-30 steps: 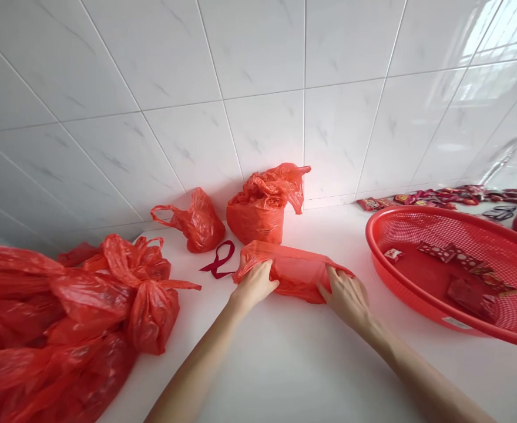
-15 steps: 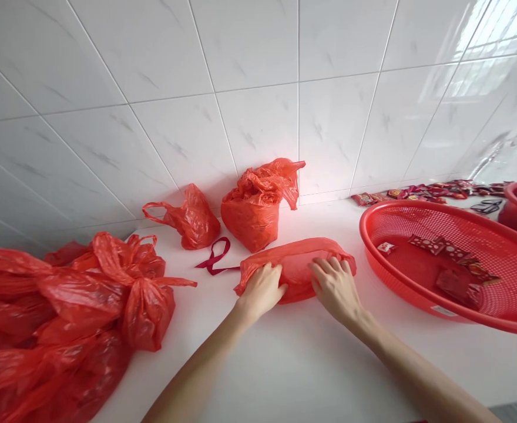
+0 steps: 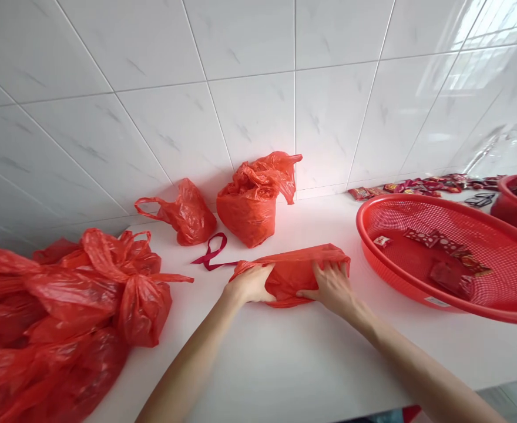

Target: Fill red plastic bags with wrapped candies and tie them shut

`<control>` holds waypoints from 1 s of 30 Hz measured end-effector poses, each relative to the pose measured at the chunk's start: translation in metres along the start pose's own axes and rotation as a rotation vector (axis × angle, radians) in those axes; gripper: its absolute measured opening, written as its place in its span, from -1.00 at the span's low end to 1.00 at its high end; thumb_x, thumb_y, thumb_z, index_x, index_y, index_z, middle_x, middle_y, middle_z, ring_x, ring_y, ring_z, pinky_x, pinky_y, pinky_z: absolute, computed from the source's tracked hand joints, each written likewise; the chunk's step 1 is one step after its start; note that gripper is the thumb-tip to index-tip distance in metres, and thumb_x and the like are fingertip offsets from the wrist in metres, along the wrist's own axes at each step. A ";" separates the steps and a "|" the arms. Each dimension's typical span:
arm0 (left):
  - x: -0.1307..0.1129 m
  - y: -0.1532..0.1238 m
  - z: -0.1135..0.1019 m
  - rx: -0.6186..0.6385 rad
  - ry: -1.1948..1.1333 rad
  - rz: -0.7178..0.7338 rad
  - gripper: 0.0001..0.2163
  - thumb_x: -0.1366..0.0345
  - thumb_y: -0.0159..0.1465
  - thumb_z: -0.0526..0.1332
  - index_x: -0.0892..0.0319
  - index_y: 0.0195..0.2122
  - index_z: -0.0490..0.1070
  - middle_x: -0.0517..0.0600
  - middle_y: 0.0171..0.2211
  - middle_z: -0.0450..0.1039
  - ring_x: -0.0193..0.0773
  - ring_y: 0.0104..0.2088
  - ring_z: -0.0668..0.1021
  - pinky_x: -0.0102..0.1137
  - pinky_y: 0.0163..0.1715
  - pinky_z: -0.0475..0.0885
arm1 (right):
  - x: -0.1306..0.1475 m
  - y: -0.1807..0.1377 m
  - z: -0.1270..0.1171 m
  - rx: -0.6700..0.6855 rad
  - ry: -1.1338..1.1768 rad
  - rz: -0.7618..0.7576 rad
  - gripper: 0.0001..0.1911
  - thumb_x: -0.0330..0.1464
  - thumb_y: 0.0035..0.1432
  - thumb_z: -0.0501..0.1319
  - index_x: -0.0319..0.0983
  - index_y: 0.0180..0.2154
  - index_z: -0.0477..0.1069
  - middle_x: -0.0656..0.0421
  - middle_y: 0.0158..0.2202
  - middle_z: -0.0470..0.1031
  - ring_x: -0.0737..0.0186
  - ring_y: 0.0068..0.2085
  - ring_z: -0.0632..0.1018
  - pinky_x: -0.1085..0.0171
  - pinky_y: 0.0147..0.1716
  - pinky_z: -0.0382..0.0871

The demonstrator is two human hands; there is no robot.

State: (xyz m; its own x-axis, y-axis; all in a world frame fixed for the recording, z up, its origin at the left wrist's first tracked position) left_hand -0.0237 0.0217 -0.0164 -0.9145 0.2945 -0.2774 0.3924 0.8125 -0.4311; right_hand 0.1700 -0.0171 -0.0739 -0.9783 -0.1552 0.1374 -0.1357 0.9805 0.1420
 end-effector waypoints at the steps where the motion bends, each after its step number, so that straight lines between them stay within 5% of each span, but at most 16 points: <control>1: -0.001 -0.002 -0.001 0.007 0.002 -0.010 -0.47 0.23 -0.03 0.35 0.02 0.03 0.41 0.13 -0.01 0.54 0.10 0.00 0.57 -0.30 -0.32 0.45 | -0.002 0.000 -0.001 -0.010 0.020 -0.005 -0.28 0.02 0.08 0.36 -0.37 0.09 0.40 -0.27 -0.04 0.50 -0.37 0.04 0.47 -0.22 0.07 0.21; 6: -0.007 -0.006 -0.001 -0.015 0.011 -0.044 -0.55 0.29 -0.05 0.31 0.07 -0.07 0.45 0.16 -0.11 0.57 0.14 -0.11 0.61 -0.26 -0.36 0.44 | 0.003 0.001 -0.014 -0.137 0.113 -0.192 -0.68 -0.32 0.22 0.27 -0.26 0.00 0.44 -0.13 0.00 0.50 -0.19 0.02 0.50 -0.14 0.08 0.26; 10: -0.005 -0.006 0.000 -0.042 0.012 -0.092 -0.27 0.26 -0.07 0.33 0.09 0.22 0.32 0.29 0.06 0.50 0.27 0.07 0.53 -0.17 -0.23 0.47 | 0.016 -0.002 -0.017 -0.157 0.140 -0.352 -0.72 -0.60 0.23 0.05 -0.21 -0.24 0.47 0.06 -0.20 0.57 0.09 -0.11 0.55 -0.10 0.22 0.12; 14: -0.003 -0.006 0.000 -0.030 0.000 -0.107 -0.20 0.21 -0.07 0.34 0.06 0.28 0.26 0.29 0.11 0.47 0.28 0.14 0.49 -0.16 -0.20 0.48 | 0.014 0.000 -0.008 -0.011 0.107 -0.246 -0.95 -0.41 0.23 0.20 -0.22 -0.27 0.45 0.04 -0.26 0.59 0.02 -0.14 0.57 -0.03 0.06 0.26; 19: -0.004 -0.010 0.002 0.060 -0.031 -0.077 -0.33 0.31 -0.04 0.31 0.02 0.18 0.34 0.16 -0.11 0.58 0.15 -0.18 0.64 -0.25 -0.40 0.48 | -0.003 0.003 -0.012 0.075 0.093 -0.025 -0.56 -0.10 0.14 0.30 -0.26 -0.07 0.39 -0.07 -0.18 0.62 -0.22 -0.08 0.57 -0.03 -0.07 0.28; 25: -0.026 -0.008 0.007 -0.121 -0.022 0.241 -0.53 0.34 0.19 0.21 0.02 0.16 0.41 0.11 0.29 0.34 0.10 0.30 0.36 -0.13 0.18 0.34 | -0.003 0.004 -0.019 0.188 0.190 0.006 -0.56 -0.16 0.14 0.28 -0.25 0.00 0.36 -0.08 -0.04 0.59 -0.20 0.02 0.54 0.05 -0.08 0.27; 30: -0.015 0.006 0.015 0.018 -0.001 0.061 -0.43 0.16 0.25 0.19 0.05 0.30 0.25 0.16 0.34 0.25 0.17 0.29 0.37 -0.08 0.10 0.42 | -0.009 0.006 -0.019 0.184 0.183 0.062 -0.65 -0.13 0.21 0.24 -0.26 -0.11 0.40 -0.10 -0.16 0.62 -0.20 -0.10 0.60 0.02 -0.10 0.32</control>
State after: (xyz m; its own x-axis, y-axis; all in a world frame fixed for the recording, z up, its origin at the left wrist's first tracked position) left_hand -0.0061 0.0149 -0.0282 -0.8887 0.3426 -0.3048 0.4492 0.7838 -0.4288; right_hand 0.1814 -0.0118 -0.0553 -0.9432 -0.0964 0.3179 -0.1186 0.9916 -0.0510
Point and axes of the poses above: each hand's wrist, its own y-axis towards the middle knuckle, its own z-axis out of the palm, x = y × z, the point moved 3 cm from there along y, towards the middle knuckle
